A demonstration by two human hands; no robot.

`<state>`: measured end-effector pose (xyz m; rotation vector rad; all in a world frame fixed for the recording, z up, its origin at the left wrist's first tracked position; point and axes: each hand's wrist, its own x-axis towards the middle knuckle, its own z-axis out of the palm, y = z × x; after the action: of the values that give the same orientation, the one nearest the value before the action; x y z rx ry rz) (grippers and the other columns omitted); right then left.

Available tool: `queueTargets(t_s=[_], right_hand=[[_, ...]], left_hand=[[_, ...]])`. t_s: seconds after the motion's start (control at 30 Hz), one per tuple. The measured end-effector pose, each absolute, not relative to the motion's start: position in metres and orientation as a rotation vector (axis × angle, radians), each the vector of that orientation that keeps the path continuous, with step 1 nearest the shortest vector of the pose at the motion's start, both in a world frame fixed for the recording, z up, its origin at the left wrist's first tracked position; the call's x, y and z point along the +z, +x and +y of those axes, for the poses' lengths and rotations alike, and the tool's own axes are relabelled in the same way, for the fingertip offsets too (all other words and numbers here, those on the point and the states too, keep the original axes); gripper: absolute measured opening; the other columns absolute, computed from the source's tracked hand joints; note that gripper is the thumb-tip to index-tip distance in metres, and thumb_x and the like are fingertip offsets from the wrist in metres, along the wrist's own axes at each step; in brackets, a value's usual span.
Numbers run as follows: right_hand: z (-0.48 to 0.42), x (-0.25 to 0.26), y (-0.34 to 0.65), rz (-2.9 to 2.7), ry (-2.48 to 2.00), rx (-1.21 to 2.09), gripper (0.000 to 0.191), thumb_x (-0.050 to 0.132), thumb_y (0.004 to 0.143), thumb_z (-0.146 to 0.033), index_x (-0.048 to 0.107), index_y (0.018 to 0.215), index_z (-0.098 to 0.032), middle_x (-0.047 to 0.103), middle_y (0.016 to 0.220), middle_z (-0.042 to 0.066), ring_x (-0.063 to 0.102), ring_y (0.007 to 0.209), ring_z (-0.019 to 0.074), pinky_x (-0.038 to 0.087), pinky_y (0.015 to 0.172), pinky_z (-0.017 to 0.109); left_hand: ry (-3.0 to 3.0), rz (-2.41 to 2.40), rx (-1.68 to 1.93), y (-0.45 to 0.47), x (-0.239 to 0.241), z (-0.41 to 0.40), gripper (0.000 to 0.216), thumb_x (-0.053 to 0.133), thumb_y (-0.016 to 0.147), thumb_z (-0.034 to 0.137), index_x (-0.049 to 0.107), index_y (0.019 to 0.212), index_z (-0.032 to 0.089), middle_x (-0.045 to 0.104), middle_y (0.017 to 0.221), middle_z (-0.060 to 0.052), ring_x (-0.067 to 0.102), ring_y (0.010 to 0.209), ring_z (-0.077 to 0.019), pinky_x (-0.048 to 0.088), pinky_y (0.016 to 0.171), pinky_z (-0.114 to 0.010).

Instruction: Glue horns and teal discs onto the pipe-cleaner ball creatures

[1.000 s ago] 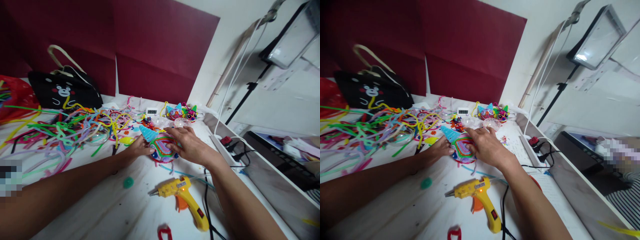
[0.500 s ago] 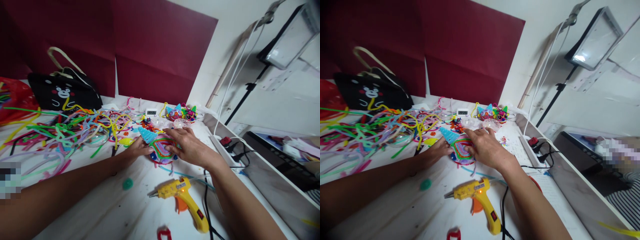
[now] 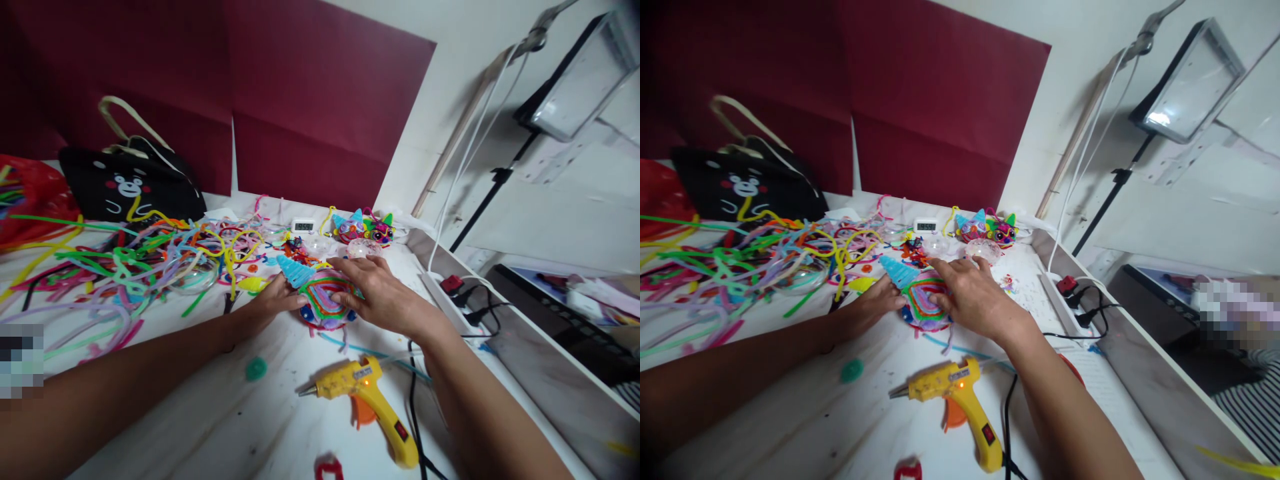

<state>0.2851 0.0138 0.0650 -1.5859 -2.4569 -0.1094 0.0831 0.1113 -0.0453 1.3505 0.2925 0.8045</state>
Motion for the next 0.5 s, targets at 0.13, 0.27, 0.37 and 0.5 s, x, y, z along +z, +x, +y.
queueTargets(t_s=[0.13,0.27,0.37,0.5], right_hand=[[0.013,0.067,0.286,-2.443,-1.587,-0.127,0.049,0.053,0.096,-0.035,0.043,0.140,-0.015,0.061,0.127,0.016,0.053,0.121,0.0287,0.027,0.107,0.051],[0.010,0.071,0.288,-2.425,-1.596,-0.161,0.051,0.051,0.097,-0.038,0.041,0.141,-0.014,0.060,0.129,0.017,0.053,0.122,0.0289,0.029,0.108,0.051],[0.007,0.076,0.290,-2.398,-1.597,-0.193,0.052,0.049,0.097,-0.040,0.041,0.141,-0.013,0.061,0.128,0.018,0.054,0.121,0.0284,0.030,0.107,0.050],[0.005,0.080,0.296,-2.331,-1.571,-0.230,0.049,0.047,0.098,-0.040,0.043,0.140,-0.016,0.059,0.132,0.015,0.051,0.124,0.0279,0.031,0.108,0.049]], left_hand=[[1.343,0.289,0.798,0.082,-0.046,0.112,0.052,0.070,0.080,0.028,0.049,0.127,0.022,0.059,0.135,-0.010,0.053,0.124,-0.0320,0.048,0.097,-0.042],[1.343,0.266,0.815,0.083,-0.044,0.111,0.050,0.069,0.080,0.027,0.050,0.126,0.023,0.058,0.135,-0.009,0.052,0.127,-0.0317,0.047,0.098,-0.042],[1.327,0.253,0.825,0.084,-0.041,0.109,0.052,0.069,0.079,0.027,0.050,0.127,0.023,0.058,0.135,-0.009,0.051,0.127,-0.0314,0.044,0.101,-0.043],[1.274,0.260,0.877,0.085,-0.039,0.108,0.049,0.070,0.078,0.026,0.049,0.122,0.021,0.059,0.132,-0.010,0.051,0.126,-0.0311,0.040,0.104,-0.044]])
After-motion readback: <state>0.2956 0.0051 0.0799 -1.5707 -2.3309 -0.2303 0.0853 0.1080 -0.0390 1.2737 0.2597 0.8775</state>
